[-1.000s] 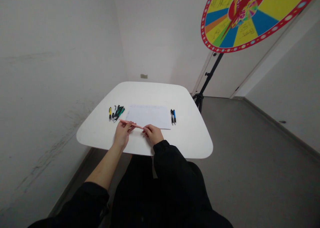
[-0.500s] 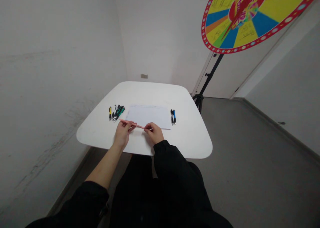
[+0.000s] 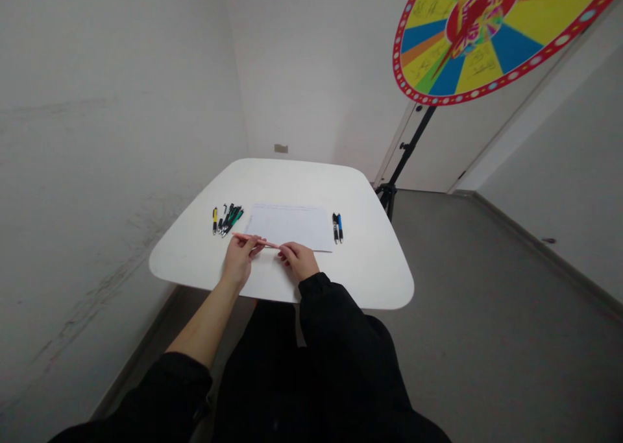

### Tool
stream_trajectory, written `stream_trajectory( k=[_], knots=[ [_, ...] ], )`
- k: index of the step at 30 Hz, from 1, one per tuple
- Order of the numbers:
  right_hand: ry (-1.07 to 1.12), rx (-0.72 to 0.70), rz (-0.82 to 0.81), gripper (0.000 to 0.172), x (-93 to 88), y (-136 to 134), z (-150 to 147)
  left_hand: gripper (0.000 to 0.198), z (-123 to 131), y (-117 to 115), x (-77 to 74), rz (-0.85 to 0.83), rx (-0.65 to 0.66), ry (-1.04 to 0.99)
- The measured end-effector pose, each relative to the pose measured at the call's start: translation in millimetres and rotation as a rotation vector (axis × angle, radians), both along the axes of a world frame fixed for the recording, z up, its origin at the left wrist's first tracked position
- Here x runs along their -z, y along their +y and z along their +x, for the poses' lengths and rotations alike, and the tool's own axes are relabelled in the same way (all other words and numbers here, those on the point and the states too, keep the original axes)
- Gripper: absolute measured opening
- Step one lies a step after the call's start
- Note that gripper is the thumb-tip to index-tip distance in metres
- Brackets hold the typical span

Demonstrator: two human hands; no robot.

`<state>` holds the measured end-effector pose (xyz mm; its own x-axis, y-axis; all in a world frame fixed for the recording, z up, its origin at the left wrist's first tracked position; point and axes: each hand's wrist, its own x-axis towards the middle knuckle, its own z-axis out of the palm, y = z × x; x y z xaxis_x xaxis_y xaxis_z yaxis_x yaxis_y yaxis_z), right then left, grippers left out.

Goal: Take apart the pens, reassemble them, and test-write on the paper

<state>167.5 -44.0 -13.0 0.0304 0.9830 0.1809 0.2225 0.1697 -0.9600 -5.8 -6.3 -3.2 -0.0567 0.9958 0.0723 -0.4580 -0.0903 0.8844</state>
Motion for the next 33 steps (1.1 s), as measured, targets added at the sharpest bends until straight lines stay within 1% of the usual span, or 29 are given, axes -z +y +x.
stream_trajectory(
  k=[2,6,11,12,15,16,17,19,22,29,33],
  knots=[
    [0.019,-0.004,-0.024,0.017,-0.5,-0.7,-0.2,0.045,0.3,-0.1,0.3,0.002,0.0,0.002],
    [0.008,0.065,0.03,0.006,-0.4,-0.9,0.4,0.045,0.7,0.1,1.4,0.005,0.004,0.017],
    [-0.032,0.118,0.084,0.003,-1.2,-1.0,2.4,0.043,0.7,0.4,2.9,0.005,0.019,0.024],
    [-0.029,0.115,0.085,0.004,-1.3,-0.8,2.5,0.043,0.7,0.4,3.0,0.004,0.022,0.024],
    [0.046,0.076,0.033,0.024,-0.7,0.1,1.9,0.044,1.1,0.2,2.7,0.0,0.025,0.019],
    [0.085,0.057,0.003,0.029,-0.3,0.5,1.5,0.044,1.2,0.0,2.4,0.001,0.025,0.02],
    [0.116,0.04,-0.024,0.031,0.2,0.7,1.1,0.044,1.3,-0.2,2.1,0.004,0.026,0.021],
    [0.129,0.026,-0.052,0.024,1.2,1.2,0.6,0.043,1.4,-0.6,1.4,0.011,0.028,0.024],
    [0.088,0.048,-0.038,0.013,2.9,1.5,0.8,0.043,1.6,-1.2,0.7,0.014,0.03,0.021],
    [0.013,0.119,0.057,0.011,2.5,0.0,3.4,0.042,2.7,-1.5,-0.7,-0.004,0.016,0.018],
    [-0.043,0.108,0.102,0.014,2.2,0.0,5.6,0.041,2.8,-2.3,-2.7,-0.013,0.016,0.009]
  ],
)
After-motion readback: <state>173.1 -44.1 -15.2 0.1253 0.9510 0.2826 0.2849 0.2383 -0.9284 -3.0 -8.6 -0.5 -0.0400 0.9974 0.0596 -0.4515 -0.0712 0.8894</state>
